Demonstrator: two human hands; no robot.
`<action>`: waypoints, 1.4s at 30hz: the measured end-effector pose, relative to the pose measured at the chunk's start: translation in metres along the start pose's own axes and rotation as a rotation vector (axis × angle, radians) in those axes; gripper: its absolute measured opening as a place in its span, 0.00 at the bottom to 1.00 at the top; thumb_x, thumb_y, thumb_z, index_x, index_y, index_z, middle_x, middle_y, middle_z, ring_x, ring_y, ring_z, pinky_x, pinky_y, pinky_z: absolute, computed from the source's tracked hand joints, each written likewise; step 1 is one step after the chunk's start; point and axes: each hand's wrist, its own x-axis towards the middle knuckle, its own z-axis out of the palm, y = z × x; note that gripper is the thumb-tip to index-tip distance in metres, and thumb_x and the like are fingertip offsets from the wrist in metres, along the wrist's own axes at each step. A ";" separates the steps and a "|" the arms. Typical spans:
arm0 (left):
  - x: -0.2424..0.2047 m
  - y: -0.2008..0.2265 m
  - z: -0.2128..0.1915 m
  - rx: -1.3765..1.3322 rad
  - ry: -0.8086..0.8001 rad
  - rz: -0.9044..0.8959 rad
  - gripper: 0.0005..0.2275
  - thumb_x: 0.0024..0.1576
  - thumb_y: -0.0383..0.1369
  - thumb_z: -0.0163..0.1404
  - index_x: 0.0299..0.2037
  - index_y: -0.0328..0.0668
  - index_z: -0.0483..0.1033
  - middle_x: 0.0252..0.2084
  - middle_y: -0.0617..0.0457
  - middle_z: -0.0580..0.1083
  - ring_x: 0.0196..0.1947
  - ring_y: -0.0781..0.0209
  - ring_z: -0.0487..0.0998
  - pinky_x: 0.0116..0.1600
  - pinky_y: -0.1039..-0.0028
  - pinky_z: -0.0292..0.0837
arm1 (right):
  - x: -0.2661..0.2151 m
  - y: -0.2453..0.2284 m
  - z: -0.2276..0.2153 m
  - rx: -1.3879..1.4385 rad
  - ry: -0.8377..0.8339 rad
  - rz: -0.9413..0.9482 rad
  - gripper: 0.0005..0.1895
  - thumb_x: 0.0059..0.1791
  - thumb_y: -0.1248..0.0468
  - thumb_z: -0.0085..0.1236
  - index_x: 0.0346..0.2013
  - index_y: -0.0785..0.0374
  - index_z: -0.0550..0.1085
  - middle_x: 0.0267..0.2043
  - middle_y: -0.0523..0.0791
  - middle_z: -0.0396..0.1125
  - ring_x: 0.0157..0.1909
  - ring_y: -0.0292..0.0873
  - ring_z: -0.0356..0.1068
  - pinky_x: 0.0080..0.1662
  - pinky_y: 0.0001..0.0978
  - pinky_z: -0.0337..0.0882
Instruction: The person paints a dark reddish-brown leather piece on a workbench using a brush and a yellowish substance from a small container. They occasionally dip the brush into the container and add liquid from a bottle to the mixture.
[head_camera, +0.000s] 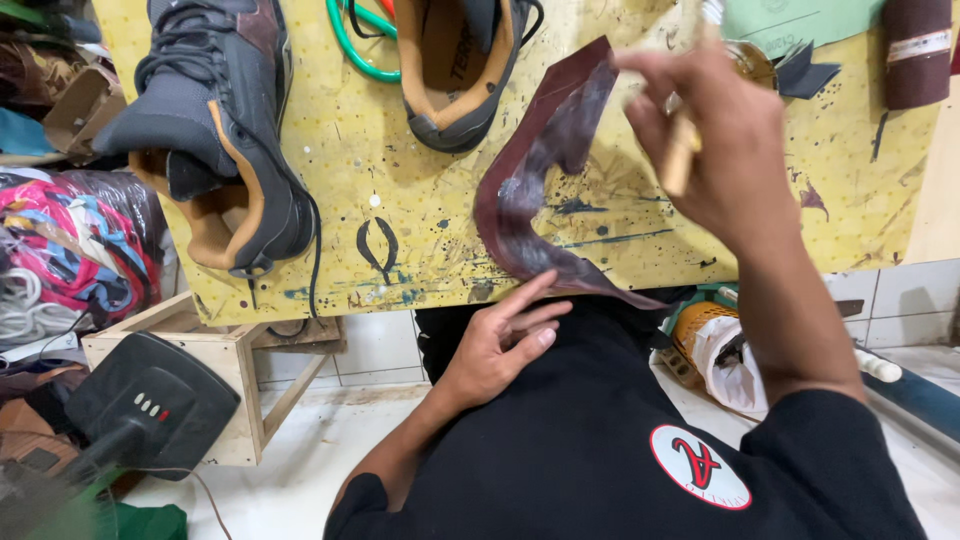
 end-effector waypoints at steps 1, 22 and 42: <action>0.002 0.003 0.000 -0.041 -0.034 -0.019 0.24 0.61 0.29 0.46 0.67 0.32 0.54 0.65 0.40 0.62 0.64 0.44 0.67 0.64 0.64 0.68 | -0.010 -0.005 -0.009 0.027 0.034 0.023 0.17 0.62 0.67 0.49 0.60 0.74 0.57 0.45 0.53 0.75 0.25 0.40 0.66 0.22 0.30 0.63; 0.036 0.023 0.007 0.456 -0.310 -0.193 0.31 0.57 0.44 0.45 0.69 0.48 0.47 0.60 0.43 0.70 0.55 0.53 0.77 0.62 0.64 0.70 | -0.138 0.006 -0.025 0.072 0.075 0.396 0.13 0.56 0.70 0.54 0.37 0.61 0.57 0.43 0.46 0.73 0.47 0.45 0.72 0.49 0.37 0.69; 0.057 0.028 -0.051 1.506 0.289 0.523 0.18 0.63 0.40 0.46 0.60 0.39 0.68 0.63 0.43 0.66 0.66 0.43 0.62 0.66 0.52 0.59 | -0.092 0.064 -0.026 0.337 0.312 0.441 0.09 0.54 0.80 0.46 0.41 0.80 0.75 0.33 0.56 0.69 0.30 0.43 0.64 0.30 0.26 0.63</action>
